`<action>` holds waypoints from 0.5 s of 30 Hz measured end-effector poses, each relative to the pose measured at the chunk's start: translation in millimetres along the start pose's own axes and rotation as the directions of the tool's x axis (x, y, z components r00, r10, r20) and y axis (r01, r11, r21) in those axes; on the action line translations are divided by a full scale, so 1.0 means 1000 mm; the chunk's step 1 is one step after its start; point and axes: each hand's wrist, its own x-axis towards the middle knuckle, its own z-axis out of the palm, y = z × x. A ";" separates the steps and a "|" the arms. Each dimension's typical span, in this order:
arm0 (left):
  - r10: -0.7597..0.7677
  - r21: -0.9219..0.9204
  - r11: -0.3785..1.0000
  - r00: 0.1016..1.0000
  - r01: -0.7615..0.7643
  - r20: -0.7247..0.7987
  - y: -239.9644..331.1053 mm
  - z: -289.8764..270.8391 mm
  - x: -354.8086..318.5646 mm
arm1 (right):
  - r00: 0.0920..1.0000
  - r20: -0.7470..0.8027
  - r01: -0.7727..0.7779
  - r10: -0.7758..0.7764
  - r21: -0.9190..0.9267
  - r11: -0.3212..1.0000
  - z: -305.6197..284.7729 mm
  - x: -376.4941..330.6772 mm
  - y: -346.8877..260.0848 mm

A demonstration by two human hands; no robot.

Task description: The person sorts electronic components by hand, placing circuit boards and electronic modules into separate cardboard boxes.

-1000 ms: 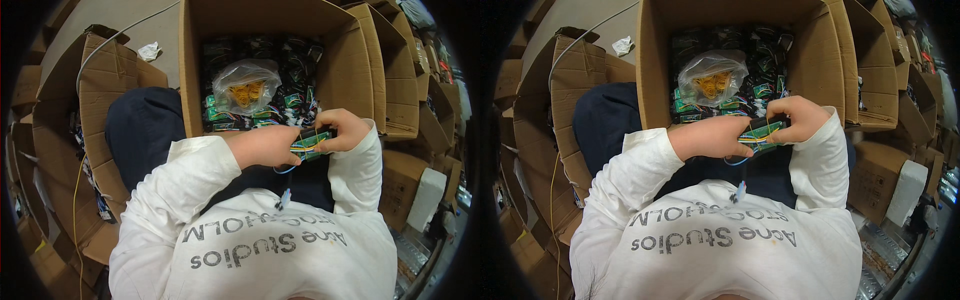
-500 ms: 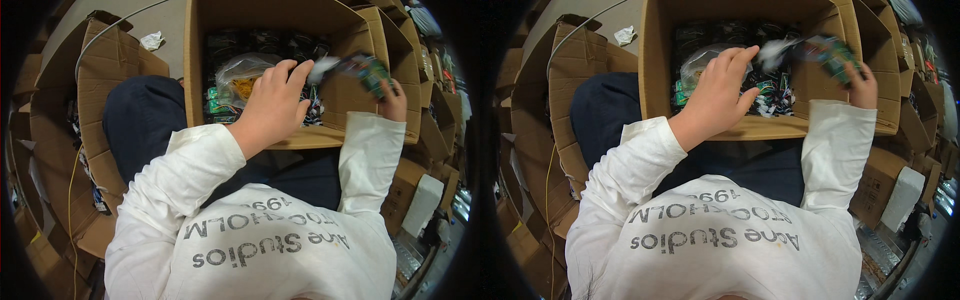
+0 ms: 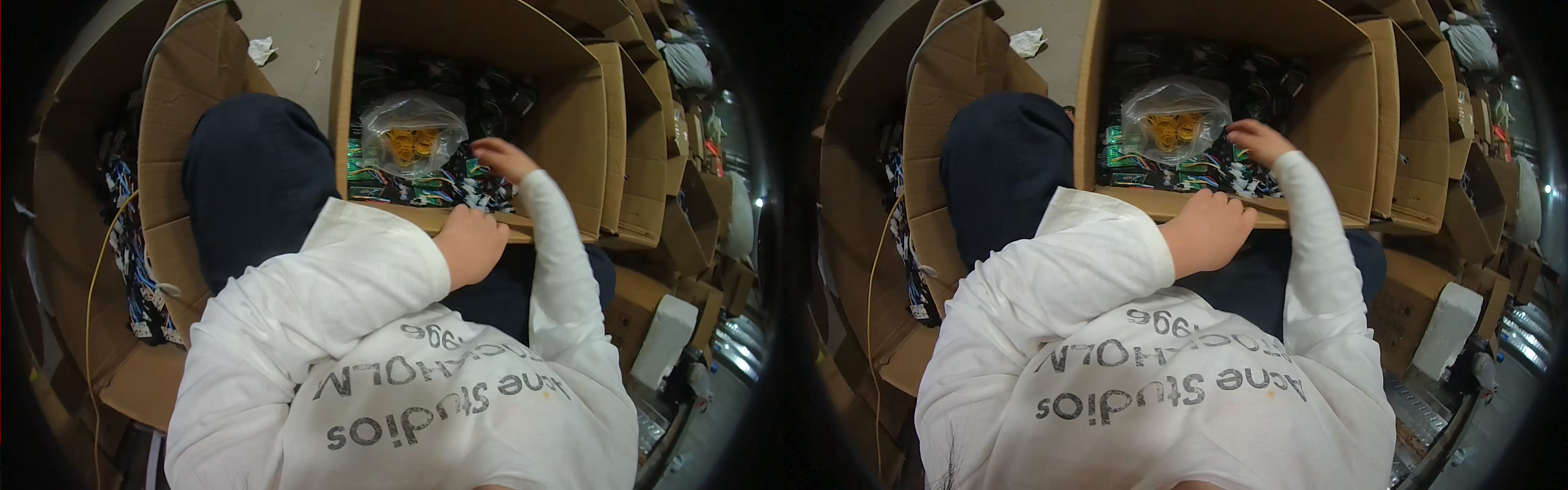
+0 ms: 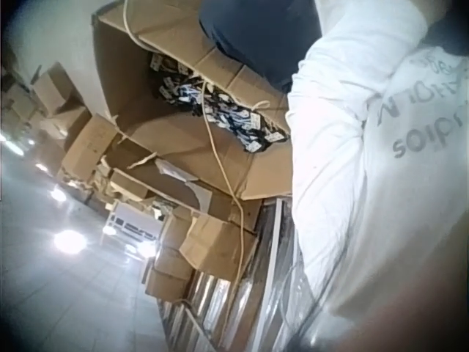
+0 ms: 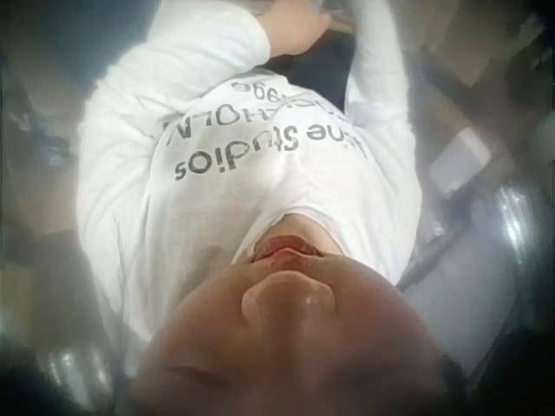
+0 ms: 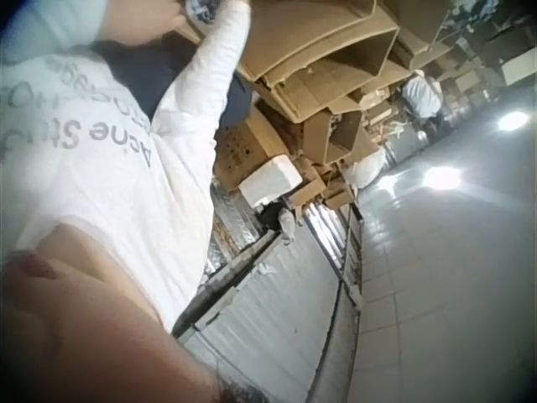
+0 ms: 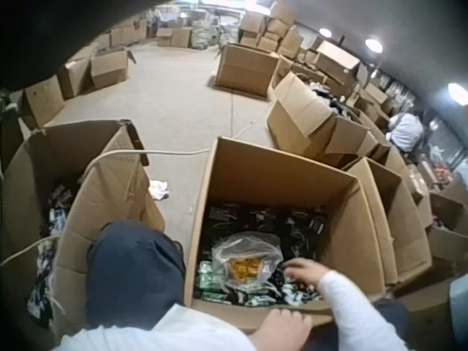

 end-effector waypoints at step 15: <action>-0.168 0.174 0.981 0.846 0.091 0.507 -0.008 -0.022 0.003 | 0.958 0.287 0.268 -0.008 -0.886 0.378 0.130 0.152 0.035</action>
